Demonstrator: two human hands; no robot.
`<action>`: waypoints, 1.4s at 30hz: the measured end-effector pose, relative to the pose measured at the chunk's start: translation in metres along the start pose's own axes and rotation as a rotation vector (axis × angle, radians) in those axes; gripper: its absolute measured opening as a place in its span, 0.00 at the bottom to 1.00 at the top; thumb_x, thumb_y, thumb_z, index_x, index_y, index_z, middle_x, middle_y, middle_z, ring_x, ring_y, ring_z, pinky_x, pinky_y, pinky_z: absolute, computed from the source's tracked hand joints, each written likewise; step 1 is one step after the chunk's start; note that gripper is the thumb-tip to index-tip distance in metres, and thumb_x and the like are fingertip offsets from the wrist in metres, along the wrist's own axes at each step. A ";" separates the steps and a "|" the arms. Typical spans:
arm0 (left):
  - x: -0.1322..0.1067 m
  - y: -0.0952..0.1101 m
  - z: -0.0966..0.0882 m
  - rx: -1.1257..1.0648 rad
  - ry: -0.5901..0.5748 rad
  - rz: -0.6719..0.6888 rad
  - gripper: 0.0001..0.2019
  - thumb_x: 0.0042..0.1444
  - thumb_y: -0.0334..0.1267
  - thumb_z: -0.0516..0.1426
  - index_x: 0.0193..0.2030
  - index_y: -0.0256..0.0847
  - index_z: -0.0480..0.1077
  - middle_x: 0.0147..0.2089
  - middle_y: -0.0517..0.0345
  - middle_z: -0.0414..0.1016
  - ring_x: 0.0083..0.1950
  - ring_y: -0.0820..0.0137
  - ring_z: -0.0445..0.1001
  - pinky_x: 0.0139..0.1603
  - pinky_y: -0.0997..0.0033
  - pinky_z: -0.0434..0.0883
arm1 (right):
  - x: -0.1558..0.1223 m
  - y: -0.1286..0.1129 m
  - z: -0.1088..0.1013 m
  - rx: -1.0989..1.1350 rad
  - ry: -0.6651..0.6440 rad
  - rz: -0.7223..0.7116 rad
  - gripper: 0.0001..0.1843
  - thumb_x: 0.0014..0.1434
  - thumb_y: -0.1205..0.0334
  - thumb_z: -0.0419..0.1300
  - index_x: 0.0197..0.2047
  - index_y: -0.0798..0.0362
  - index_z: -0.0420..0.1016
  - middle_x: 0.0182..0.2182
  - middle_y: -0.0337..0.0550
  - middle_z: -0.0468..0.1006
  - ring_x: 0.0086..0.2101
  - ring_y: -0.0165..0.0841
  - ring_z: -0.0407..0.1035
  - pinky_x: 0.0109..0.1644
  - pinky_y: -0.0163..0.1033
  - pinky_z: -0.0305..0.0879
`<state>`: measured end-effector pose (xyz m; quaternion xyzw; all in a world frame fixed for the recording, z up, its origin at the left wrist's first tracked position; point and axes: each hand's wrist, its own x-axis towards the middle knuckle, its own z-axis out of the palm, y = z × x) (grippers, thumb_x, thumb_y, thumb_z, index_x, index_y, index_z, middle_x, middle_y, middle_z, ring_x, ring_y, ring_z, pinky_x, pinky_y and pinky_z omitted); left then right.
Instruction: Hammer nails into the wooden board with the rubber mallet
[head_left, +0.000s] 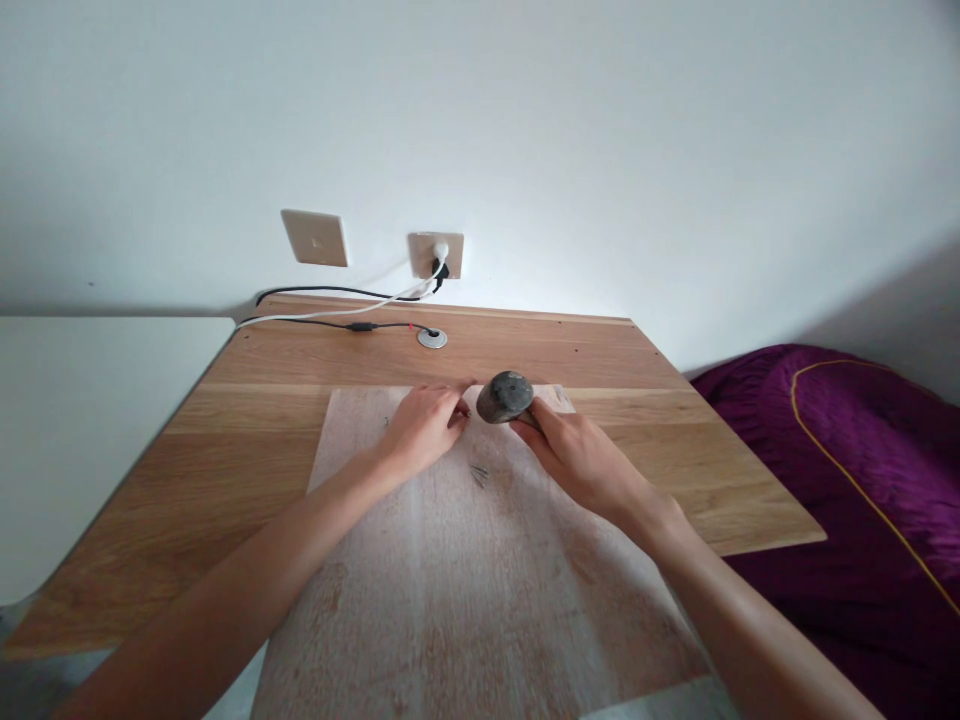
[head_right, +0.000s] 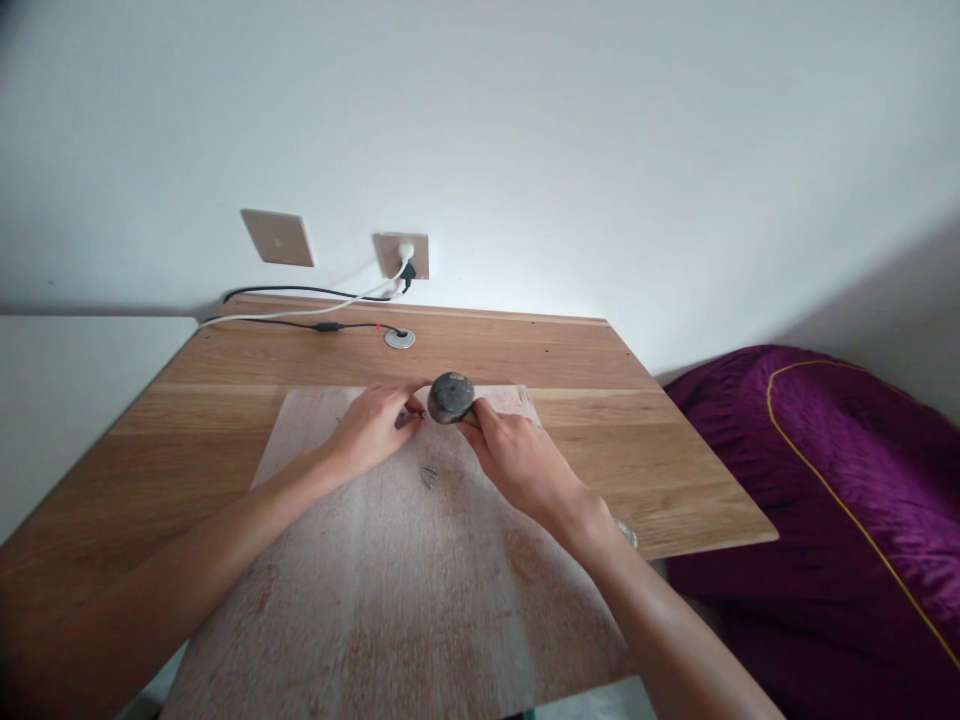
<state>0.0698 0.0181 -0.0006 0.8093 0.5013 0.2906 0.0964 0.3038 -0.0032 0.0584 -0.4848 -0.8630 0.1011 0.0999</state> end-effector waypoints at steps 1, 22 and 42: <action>0.000 0.001 -0.002 0.033 0.017 0.045 0.23 0.59 0.25 0.63 0.61 0.39 0.71 0.48 0.52 0.85 0.53 0.57 0.82 0.57 0.55 0.74 | -0.005 0.005 -0.001 0.026 0.018 0.027 0.15 0.77 0.53 0.45 0.48 0.51 0.69 0.35 0.49 0.84 0.35 0.43 0.80 0.34 0.40 0.59; -0.035 0.059 -0.032 0.460 -0.319 0.625 0.10 0.60 0.20 0.60 0.40 0.40 0.75 0.37 0.55 0.79 0.42 0.61 0.78 0.46 0.61 0.73 | -0.072 0.052 0.024 0.007 0.047 0.292 0.18 0.77 0.53 0.44 0.52 0.53 0.70 0.33 0.50 0.84 0.32 0.46 0.81 0.32 0.40 0.58; 0.034 0.017 -0.001 -0.197 -0.154 0.010 0.05 0.59 0.32 0.65 0.35 0.43 0.74 0.37 0.61 0.83 0.41 0.66 0.81 0.44 0.67 0.73 | -0.070 0.050 0.021 -0.026 -0.005 0.291 0.17 0.78 0.54 0.44 0.53 0.54 0.68 0.36 0.52 0.84 0.34 0.44 0.81 0.32 0.39 0.58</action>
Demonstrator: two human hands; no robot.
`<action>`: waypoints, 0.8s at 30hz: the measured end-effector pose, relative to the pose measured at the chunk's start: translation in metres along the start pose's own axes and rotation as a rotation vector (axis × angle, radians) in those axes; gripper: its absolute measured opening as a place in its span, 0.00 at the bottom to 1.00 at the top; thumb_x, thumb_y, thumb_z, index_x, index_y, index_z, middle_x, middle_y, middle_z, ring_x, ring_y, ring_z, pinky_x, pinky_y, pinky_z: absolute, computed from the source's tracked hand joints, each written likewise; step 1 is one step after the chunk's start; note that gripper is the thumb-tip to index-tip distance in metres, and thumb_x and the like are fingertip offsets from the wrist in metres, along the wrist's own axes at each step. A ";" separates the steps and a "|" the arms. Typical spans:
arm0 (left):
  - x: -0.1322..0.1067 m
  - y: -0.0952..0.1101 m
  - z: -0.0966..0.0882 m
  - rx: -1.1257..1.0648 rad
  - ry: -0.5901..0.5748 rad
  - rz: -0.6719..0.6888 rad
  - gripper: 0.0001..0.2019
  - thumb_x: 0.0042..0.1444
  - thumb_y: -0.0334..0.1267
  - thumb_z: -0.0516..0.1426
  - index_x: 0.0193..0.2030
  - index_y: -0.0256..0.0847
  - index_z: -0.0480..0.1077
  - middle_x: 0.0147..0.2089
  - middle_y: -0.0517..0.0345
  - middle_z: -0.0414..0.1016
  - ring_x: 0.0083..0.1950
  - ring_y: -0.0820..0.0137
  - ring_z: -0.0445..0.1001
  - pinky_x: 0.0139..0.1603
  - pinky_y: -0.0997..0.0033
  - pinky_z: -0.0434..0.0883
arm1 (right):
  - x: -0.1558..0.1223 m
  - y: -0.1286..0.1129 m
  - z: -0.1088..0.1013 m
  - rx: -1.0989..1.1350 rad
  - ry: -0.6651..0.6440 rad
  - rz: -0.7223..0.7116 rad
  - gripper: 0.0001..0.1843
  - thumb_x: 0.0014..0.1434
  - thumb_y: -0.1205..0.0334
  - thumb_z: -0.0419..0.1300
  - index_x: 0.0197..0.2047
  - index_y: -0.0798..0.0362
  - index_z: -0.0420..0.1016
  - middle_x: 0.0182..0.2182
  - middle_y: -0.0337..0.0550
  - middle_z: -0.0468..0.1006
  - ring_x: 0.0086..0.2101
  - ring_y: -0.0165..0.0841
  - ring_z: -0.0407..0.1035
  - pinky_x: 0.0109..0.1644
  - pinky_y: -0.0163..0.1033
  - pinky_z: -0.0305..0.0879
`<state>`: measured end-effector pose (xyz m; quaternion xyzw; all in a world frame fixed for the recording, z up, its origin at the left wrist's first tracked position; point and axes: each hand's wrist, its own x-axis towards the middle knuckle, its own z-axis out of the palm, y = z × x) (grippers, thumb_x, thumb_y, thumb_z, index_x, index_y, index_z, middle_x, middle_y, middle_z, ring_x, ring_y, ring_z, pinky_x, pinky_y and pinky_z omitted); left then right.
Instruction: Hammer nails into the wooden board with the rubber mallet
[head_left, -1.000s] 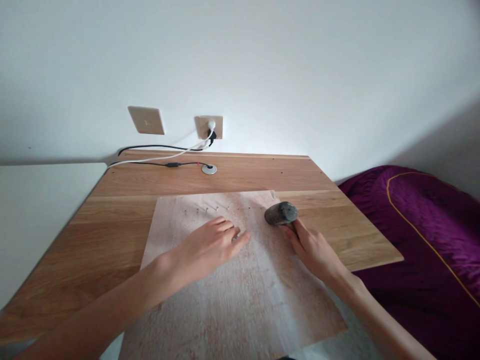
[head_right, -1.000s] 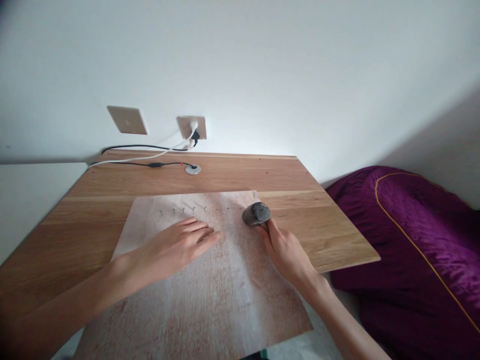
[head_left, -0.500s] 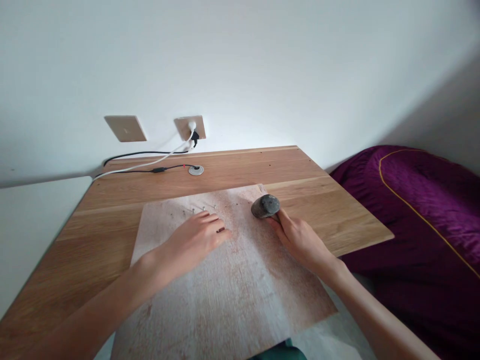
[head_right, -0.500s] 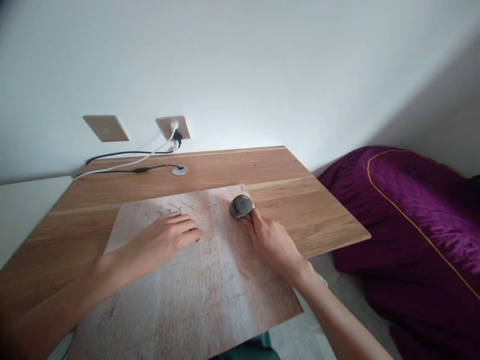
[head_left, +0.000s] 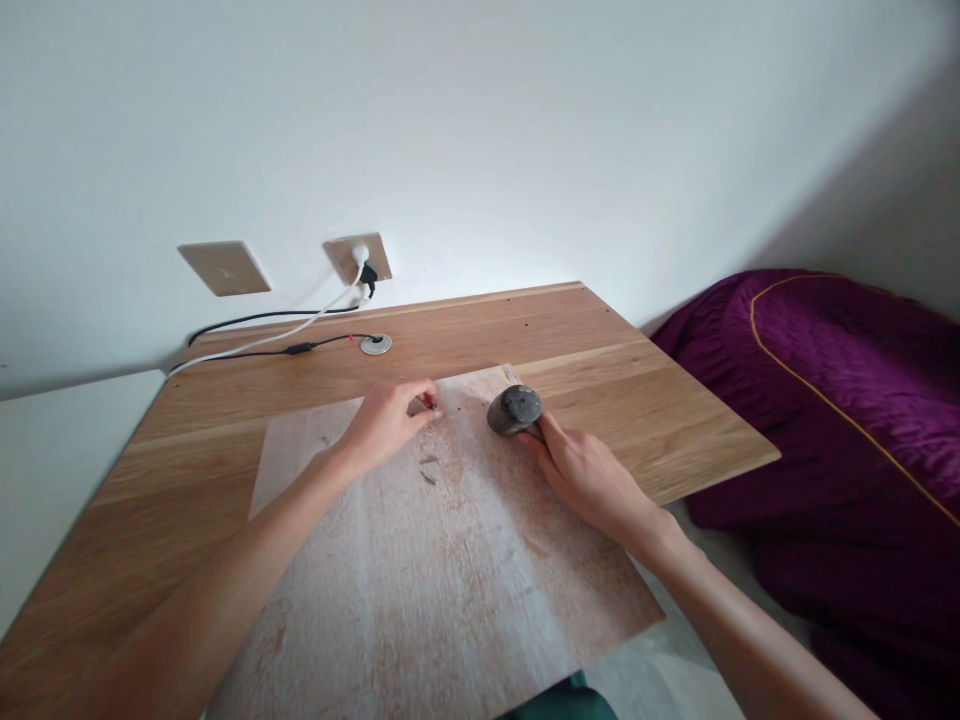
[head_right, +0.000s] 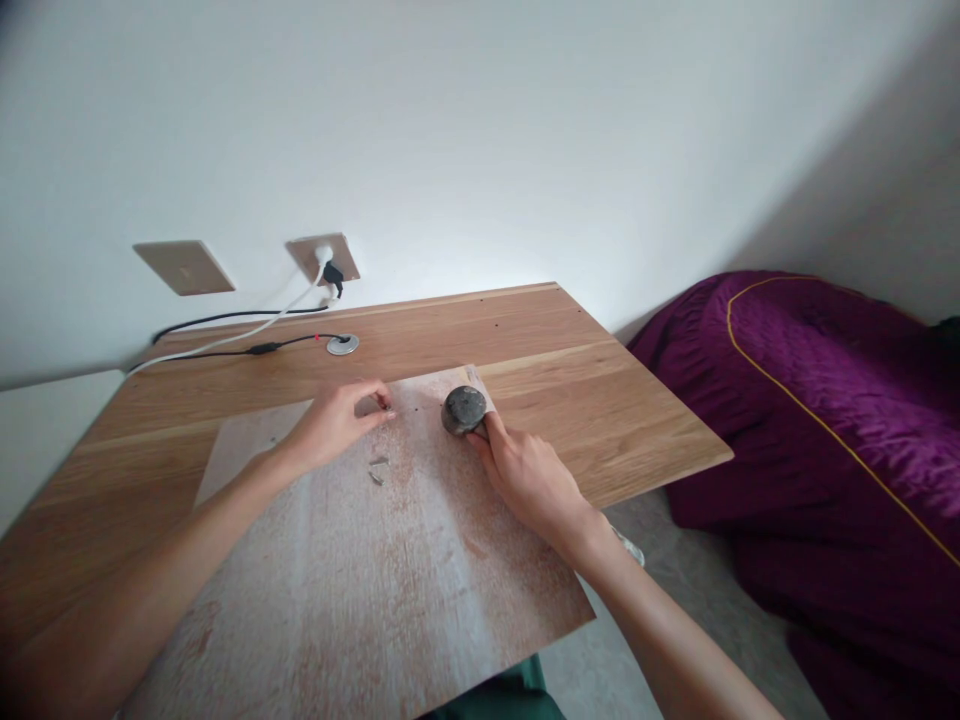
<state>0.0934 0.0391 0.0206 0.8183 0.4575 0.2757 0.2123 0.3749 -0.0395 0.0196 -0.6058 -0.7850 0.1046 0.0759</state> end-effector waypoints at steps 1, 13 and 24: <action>-0.001 0.000 0.001 -0.003 -0.001 -0.009 0.05 0.59 0.32 0.65 0.35 0.43 0.74 0.36 0.61 0.82 0.40 0.66 0.81 0.43 0.68 0.72 | 0.000 0.000 0.000 0.003 -0.001 0.002 0.17 0.78 0.54 0.44 0.53 0.55 0.68 0.36 0.52 0.84 0.34 0.44 0.81 0.32 0.39 0.59; -0.002 0.000 0.011 0.147 0.081 -0.018 0.10 0.60 0.32 0.66 0.30 0.42 0.71 0.33 0.61 0.81 0.35 0.68 0.77 0.37 0.69 0.66 | 0.000 0.001 0.000 0.012 0.008 -0.022 0.15 0.78 0.55 0.45 0.52 0.54 0.68 0.34 0.51 0.83 0.34 0.43 0.80 0.33 0.38 0.60; -0.005 0.001 0.014 0.228 0.141 0.058 0.11 0.60 0.30 0.67 0.31 0.42 0.70 0.33 0.61 0.80 0.37 0.66 0.78 0.41 0.66 0.69 | 0.000 0.002 0.001 0.030 0.011 -0.021 0.18 0.78 0.54 0.43 0.53 0.54 0.69 0.35 0.51 0.84 0.34 0.43 0.80 0.33 0.39 0.60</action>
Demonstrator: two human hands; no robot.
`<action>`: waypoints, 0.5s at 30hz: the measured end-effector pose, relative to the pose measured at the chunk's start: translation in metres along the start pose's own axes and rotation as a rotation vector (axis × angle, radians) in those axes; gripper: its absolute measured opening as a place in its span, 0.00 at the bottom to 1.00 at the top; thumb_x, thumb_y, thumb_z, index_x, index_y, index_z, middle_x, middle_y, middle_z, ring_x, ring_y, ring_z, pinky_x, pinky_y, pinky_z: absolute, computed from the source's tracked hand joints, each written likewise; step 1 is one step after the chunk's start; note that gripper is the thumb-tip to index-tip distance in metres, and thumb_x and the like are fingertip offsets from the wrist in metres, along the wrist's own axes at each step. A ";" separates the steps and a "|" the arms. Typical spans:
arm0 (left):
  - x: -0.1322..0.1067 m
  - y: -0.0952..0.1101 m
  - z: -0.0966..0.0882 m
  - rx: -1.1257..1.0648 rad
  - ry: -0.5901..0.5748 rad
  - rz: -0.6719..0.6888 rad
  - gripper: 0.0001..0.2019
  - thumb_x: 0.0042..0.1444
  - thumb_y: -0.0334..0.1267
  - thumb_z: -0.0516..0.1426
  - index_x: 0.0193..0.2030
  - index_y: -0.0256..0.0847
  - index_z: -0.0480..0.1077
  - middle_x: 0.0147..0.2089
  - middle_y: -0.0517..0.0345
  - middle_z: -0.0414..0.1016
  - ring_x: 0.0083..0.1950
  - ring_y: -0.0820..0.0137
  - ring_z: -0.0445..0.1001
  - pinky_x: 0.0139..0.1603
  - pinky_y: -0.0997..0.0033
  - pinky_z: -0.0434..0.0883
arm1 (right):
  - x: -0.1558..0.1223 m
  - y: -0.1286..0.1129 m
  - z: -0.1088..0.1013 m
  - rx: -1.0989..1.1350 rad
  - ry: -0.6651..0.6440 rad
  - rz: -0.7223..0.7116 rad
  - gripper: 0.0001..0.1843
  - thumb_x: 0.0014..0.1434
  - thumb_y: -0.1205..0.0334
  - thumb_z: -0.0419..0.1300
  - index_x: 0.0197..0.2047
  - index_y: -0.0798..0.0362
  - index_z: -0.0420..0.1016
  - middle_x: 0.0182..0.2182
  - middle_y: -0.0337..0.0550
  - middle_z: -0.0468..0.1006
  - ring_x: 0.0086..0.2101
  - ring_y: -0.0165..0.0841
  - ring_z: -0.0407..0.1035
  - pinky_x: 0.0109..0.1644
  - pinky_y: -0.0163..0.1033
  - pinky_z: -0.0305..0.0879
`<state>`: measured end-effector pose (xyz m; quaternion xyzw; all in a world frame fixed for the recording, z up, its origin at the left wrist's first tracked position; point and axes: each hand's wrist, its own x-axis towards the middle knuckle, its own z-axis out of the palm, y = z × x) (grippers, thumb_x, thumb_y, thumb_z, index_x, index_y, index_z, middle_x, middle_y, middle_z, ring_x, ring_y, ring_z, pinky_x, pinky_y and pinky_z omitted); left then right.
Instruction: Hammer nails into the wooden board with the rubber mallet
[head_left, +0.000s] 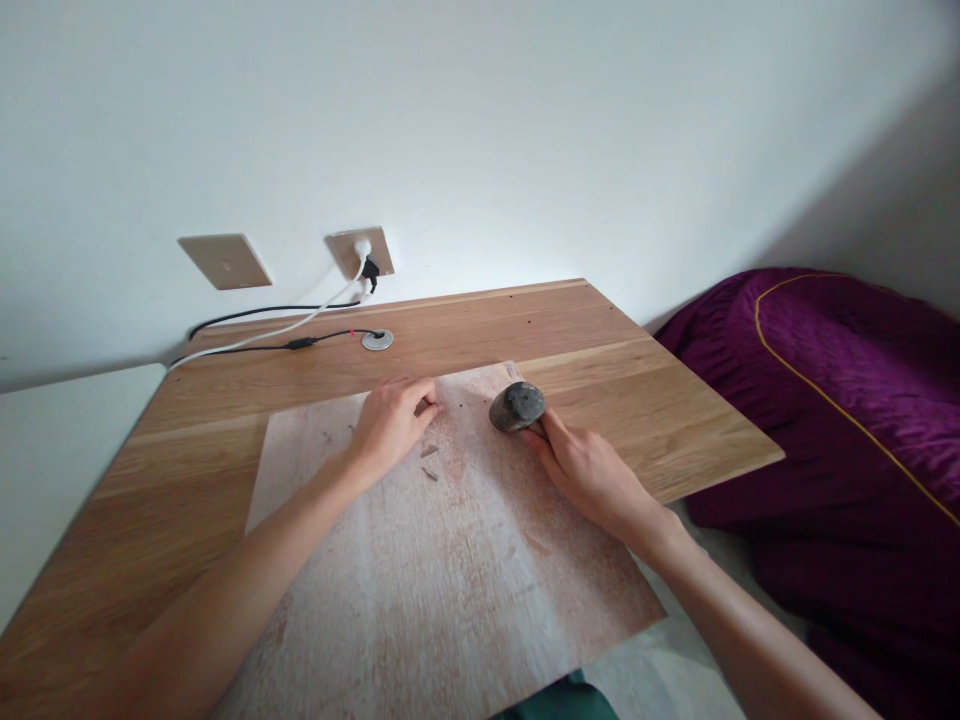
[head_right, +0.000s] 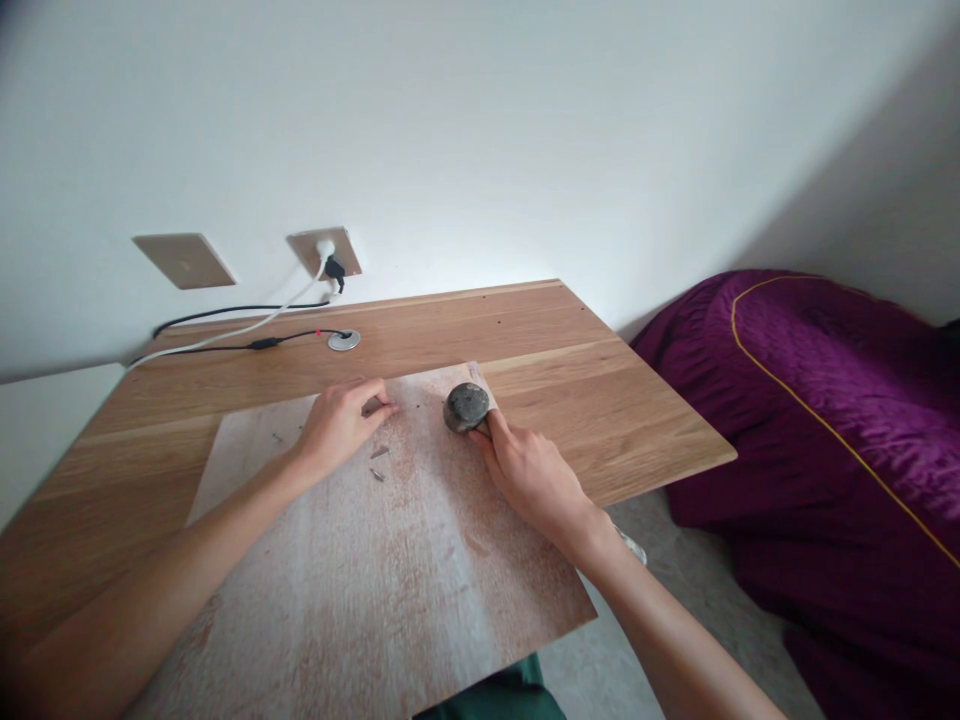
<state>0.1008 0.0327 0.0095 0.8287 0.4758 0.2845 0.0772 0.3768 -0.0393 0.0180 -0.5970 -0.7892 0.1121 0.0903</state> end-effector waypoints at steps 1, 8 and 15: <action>0.000 0.000 0.000 0.002 -0.001 0.002 0.11 0.59 0.30 0.67 0.30 0.42 0.70 0.33 0.61 0.80 0.36 0.66 0.78 0.41 0.66 0.69 | 0.000 -0.001 -0.001 0.002 -0.001 0.001 0.18 0.78 0.54 0.43 0.53 0.54 0.69 0.35 0.51 0.84 0.34 0.43 0.80 0.33 0.39 0.60; 0.000 -0.001 0.002 -0.083 -0.033 -0.014 0.12 0.58 0.27 0.67 0.44 0.43 0.73 0.37 0.60 0.84 0.42 0.63 0.82 0.47 0.63 0.74 | 0.001 0.003 0.000 0.063 0.007 -0.006 0.16 0.78 0.53 0.44 0.52 0.52 0.68 0.34 0.49 0.83 0.34 0.43 0.80 0.33 0.39 0.59; -0.005 0.001 0.001 -0.054 -0.042 -0.031 0.18 0.59 0.25 0.64 0.54 0.44 0.72 0.41 0.59 0.85 0.46 0.61 0.83 0.50 0.61 0.76 | 0.021 -0.007 -0.015 0.171 -0.017 -0.049 0.13 0.76 0.54 0.47 0.47 0.51 0.68 0.38 0.49 0.83 0.39 0.43 0.80 0.36 0.39 0.60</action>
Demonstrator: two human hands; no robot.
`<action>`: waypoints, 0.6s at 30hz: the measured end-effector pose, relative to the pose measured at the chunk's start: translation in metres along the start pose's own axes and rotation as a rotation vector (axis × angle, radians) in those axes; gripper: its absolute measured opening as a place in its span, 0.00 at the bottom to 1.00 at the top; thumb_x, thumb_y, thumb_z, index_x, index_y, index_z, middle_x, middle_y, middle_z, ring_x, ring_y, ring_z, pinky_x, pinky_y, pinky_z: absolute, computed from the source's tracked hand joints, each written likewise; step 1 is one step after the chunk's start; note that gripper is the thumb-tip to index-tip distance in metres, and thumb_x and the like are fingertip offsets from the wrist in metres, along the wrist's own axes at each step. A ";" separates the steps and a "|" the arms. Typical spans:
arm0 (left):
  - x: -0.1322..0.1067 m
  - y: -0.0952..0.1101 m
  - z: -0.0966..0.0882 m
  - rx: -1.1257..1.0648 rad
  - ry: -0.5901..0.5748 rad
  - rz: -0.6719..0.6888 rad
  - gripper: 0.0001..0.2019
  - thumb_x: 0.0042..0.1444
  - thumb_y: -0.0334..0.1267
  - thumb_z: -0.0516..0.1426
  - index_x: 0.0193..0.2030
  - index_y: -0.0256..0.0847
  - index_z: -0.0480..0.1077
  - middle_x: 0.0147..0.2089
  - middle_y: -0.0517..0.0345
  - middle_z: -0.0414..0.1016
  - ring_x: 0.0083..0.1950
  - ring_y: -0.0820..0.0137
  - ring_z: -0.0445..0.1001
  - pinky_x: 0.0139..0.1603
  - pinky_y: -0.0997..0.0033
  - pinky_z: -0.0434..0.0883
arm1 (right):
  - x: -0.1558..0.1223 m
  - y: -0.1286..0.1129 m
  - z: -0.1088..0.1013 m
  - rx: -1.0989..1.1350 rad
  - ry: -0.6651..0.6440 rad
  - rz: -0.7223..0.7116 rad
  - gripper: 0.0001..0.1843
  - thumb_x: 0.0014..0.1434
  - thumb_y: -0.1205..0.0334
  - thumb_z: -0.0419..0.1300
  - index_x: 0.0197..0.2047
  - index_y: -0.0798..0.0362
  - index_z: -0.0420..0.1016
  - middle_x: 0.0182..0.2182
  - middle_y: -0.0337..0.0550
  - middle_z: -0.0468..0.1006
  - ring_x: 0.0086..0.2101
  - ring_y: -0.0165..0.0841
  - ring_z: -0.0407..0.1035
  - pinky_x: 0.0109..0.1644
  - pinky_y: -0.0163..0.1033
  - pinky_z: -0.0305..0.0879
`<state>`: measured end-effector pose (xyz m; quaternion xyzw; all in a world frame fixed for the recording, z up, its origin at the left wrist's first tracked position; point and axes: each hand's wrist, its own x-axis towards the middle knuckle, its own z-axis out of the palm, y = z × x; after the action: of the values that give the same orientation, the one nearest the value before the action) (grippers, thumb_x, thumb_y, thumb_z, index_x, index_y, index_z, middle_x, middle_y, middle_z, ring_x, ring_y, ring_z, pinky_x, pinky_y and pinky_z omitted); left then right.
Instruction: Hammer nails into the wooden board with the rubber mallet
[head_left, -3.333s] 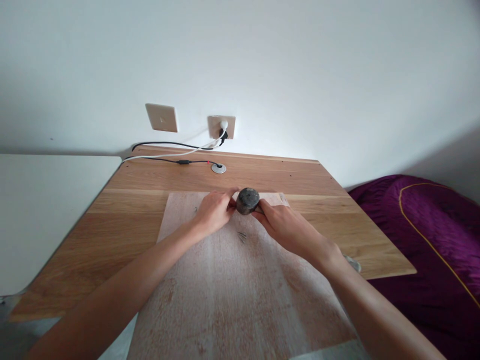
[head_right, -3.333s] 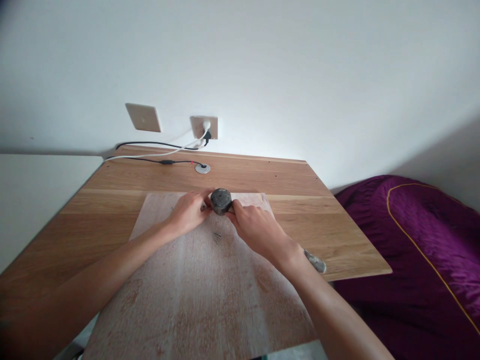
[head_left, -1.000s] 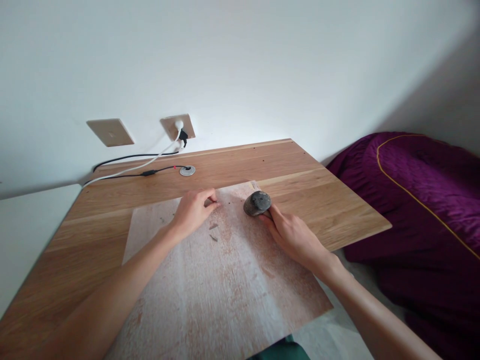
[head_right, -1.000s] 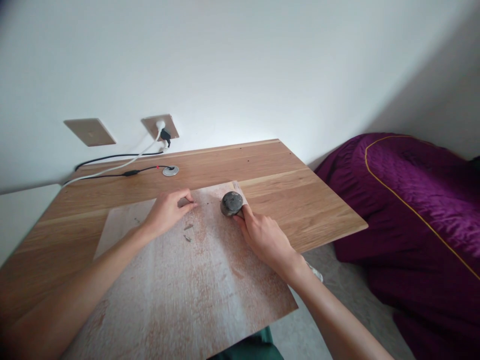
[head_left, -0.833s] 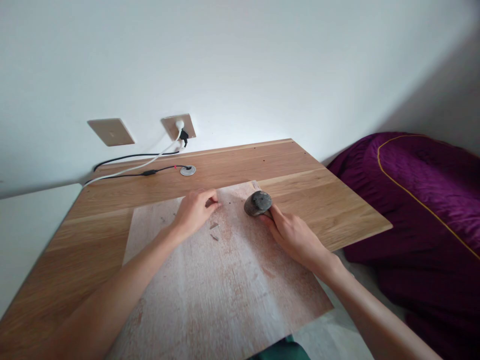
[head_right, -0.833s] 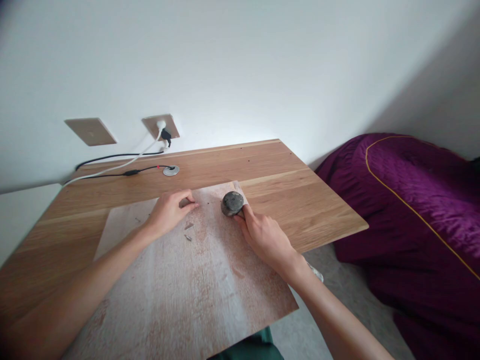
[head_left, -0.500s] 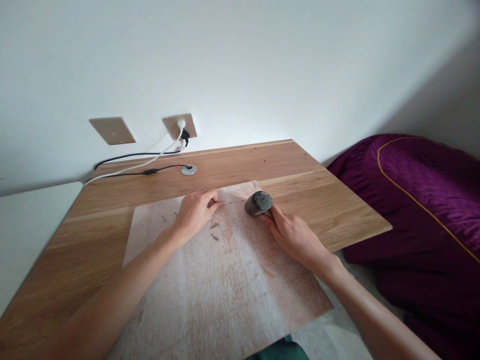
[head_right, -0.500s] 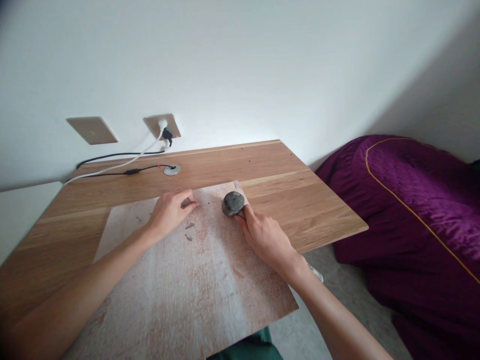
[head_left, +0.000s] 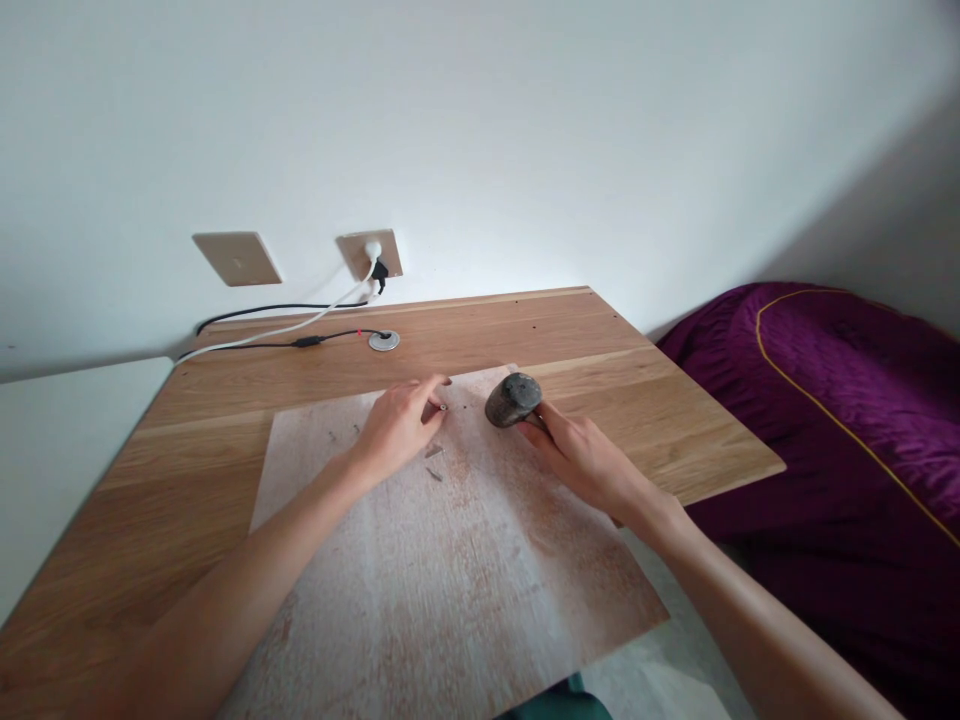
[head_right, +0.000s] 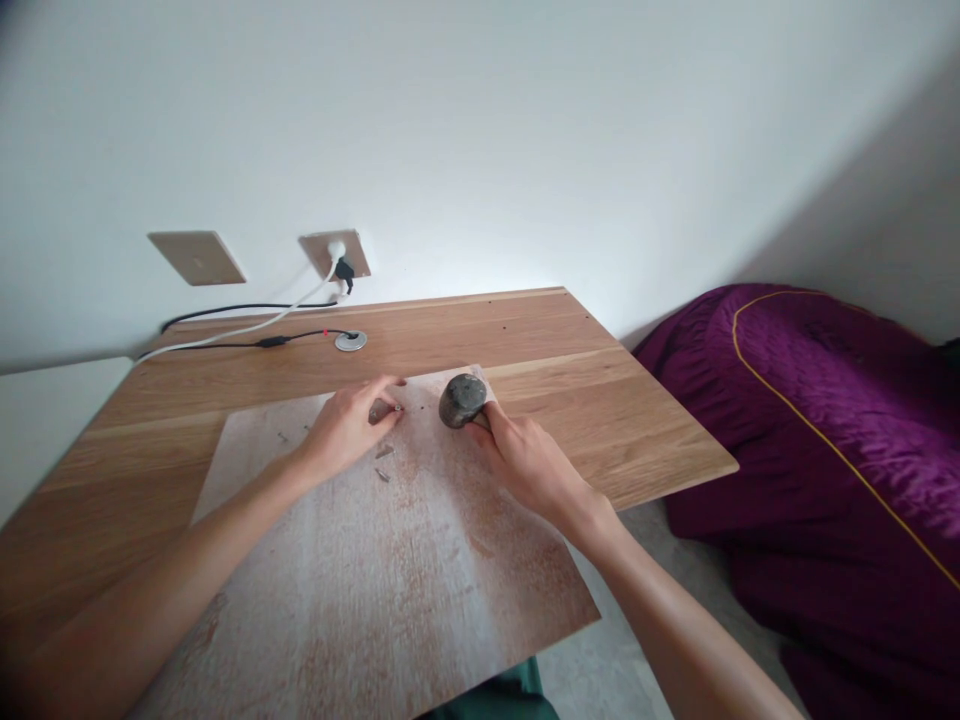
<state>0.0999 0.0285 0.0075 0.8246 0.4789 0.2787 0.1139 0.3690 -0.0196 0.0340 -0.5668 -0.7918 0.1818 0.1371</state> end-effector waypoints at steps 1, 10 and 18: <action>0.000 0.000 0.000 0.004 0.011 0.000 0.18 0.58 0.25 0.64 0.54 0.43 0.72 0.42 0.58 0.85 0.47 0.60 0.83 0.50 0.61 0.76 | 0.005 -0.006 -0.003 0.002 -0.008 -0.008 0.12 0.76 0.54 0.47 0.47 0.51 0.68 0.37 0.48 0.83 0.38 0.43 0.80 0.35 0.39 0.60; 0.000 -0.002 0.004 -0.003 0.029 -0.070 0.15 0.57 0.25 0.66 0.50 0.42 0.76 0.40 0.57 0.85 0.46 0.59 0.84 0.51 0.60 0.76 | 0.041 -0.046 -0.010 -0.066 -0.022 -0.147 0.12 0.77 0.54 0.49 0.45 0.51 0.68 0.38 0.48 0.81 0.37 0.40 0.76 0.36 0.39 0.58; -0.002 0.002 0.000 -0.016 0.042 -0.089 0.13 0.56 0.25 0.67 0.47 0.41 0.76 0.41 0.56 0.85 0.45 0.60 0.83 0.49 0.63 0.76 | 0.040 -0.054 -0.011 -0.150 -0.057 -0.115 0.13 0.78 0.54 0.46 0.47 0.52 0.67 0.39 0.49 0.81 0.36 0.40 0.76 0.35 0.39 0.55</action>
<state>0.1007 0.0262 0.0075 0.7955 0.5153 0.2943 0.1228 0.3150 0.0037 0.0678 -0.5236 -0.8380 0.1299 0.0816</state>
